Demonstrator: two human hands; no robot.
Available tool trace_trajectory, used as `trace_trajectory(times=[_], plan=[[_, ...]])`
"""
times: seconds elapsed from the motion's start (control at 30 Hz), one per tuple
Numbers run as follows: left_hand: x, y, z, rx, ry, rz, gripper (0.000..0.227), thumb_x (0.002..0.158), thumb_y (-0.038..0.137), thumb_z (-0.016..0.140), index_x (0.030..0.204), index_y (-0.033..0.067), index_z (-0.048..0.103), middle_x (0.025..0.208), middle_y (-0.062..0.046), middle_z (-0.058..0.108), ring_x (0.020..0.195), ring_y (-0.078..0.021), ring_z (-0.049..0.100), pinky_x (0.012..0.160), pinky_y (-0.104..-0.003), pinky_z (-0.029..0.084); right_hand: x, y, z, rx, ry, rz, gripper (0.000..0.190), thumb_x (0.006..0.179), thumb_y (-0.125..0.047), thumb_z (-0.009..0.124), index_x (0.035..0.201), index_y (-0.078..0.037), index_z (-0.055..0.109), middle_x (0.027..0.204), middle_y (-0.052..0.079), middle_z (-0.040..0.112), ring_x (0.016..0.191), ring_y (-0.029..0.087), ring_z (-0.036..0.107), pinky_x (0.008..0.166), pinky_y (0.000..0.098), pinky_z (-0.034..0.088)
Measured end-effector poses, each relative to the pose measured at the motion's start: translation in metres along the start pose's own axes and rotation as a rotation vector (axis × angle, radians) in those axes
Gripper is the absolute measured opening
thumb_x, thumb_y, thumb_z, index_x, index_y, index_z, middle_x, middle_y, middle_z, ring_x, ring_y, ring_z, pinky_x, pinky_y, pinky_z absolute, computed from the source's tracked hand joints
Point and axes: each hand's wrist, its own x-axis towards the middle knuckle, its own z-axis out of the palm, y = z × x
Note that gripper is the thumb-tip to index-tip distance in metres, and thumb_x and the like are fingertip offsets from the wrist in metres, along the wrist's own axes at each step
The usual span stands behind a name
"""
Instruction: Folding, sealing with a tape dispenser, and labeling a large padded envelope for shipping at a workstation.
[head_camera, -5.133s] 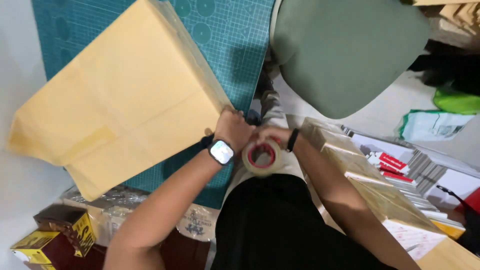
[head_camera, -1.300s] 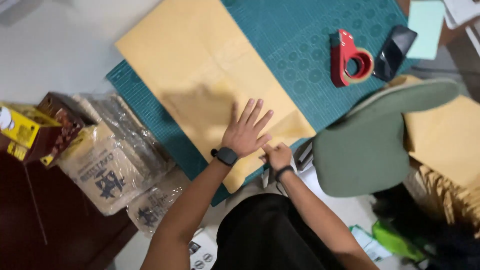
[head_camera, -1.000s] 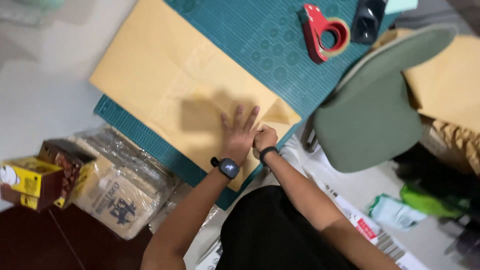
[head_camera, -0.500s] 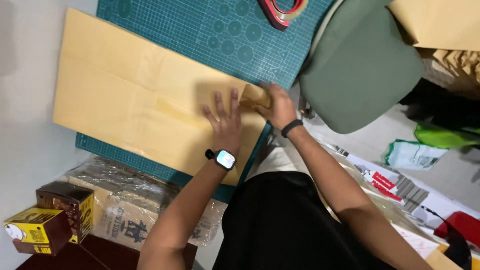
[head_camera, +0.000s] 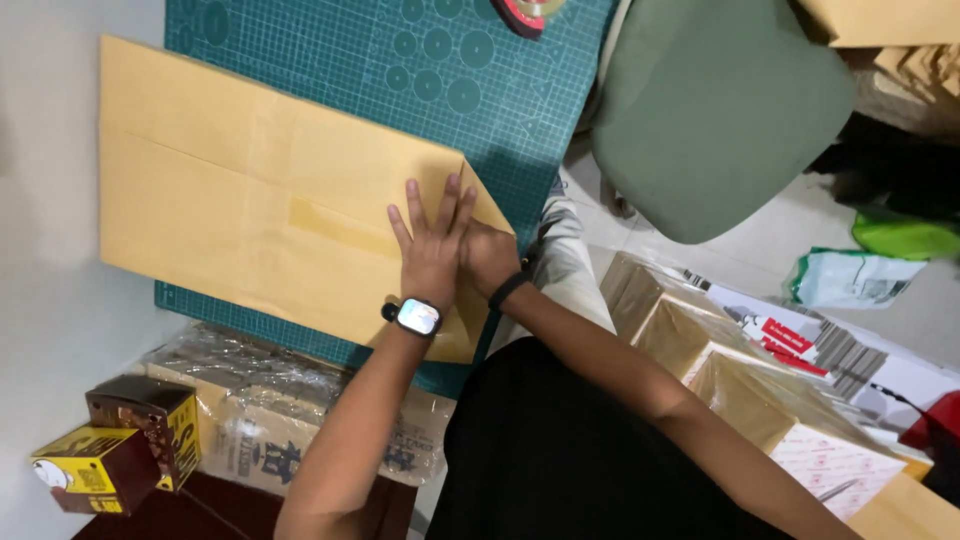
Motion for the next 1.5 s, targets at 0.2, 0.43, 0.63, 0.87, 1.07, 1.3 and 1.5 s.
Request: trace_trajectory(times=[0.2,0.43,0.63,0.87,1.07,1.3,1.5], plan=[[0.000,-0.004,-0.022,0.216,0.095,0.321,0.053,0.100,0.011,0.051,0.153,0.0143,0.050,0.174,0.007,0.014,0.158,-0.0325,0.021,0.121,-0.072,0.025,0.009,-0.019,-0.058,0.379,-0.303,-0.082,0.005,0.081,-0.019,0.066,0.085,-0.017,0.063,0.088,0.000,0.071,0.088,0.030,0.073,0.078,0.0371,0.059],[0.010,0.001,-0.054,0.671,-0.281,0.515,0.046,0.106,0.020,0.035,0.145,0.0063,0.055,0.154,-0.011,0.052,0.155,-0.0359,0.028,0.133,-0.062,0.001,0.048,0.022,-0.106,0.469,-0.412,-0.014,0.026,0.091,-0.031,0.061,0.100,-0.015,0.079,0.098,0.009,0.079,0.101,0.033,0.074,0.088,0.0445,0.059],[0.015,0.014,-0.076,0.913,-0.492,0.553,0.045,0.109,0.030,0.033,0.150,0.0194,0.049,0.169,-0.003,0.029,0.157,-0.0359,0.013,0.131,-0.065,-0.005,0.047,0.033,-0.018,-0.114,-0.106,-0.298,0.064,0.099,-0.031,0.052,0.155,-0.001,0.044,0.161,0.022,0.042,0.151,0.040,0.033,0.123,0.0538,0.026],[0.013,0.013,-0.067,0.842,-0.520,0.554,0.048,0.109,0.021,0.026,0.149,0.0090,0.049,0.161,-0.006,0.044,0.157,-0.0368,0.019,0.131,-0.065,-0.007,-0.017,0.014,-0.028,-0.151,0.103,-0.304,0.072,0.098,-0.041,0.053,0.154,0.003,0.042,0.158,0.027,0.042,0.148,0.042,0.039,0.124,0.0506,0.029],[0.012,-0.003,-0.017,0.787,-0.374,0.593,0.042,0.108,0.015,0.034,0.142,0.0061,0.058,0.153,-0.007,0.054,0.150,-0.0327,0.034,0.131,-0.060,0.004,-0.085,-0.010,-0.053,-0.120,0.141,-0.286,0.067,0.099,-0.043,0.047,0.146,0.004,0.051,0.148,0.028,0.050,0.137,0.048,0.047,0.119,0.0557,0.032],[0.020,-0.007,0.025,0.658,-0.271,0.545,0.039,0.106,0.011,0.041,0.137,-0.0021,0.061,0.147,-0.016,0.058,0.143,-0.0341,0.041,0.130,-0.057,0.010,-0.129,-0.058,0.001,0.151,-0.187,-0.519,0.099,0.063,-0.057,0.075,0.141,-0.003,0.047,0.130,0.020,0.048,0.118,0.039,0.052,0.107,0.0532,0.038],[0.016,-0.006,0.020,0.704,-0.215,0.549,0.039,0.108,0.010,0.039,0.139,-0.0029,0.058,0.142,-0.018,0.061,0.140,-0.0359,0.044,0.129,-0.056,0.015,-0.136,-0.020,0.046,0.429,-0.020,-0.414,0.013,0.096,-0.029,0.064,0.107,-0.025,0.071,0.103,-0.001,0.063,0.100,0.023,0.065,0.084,0.0364,0.053]])
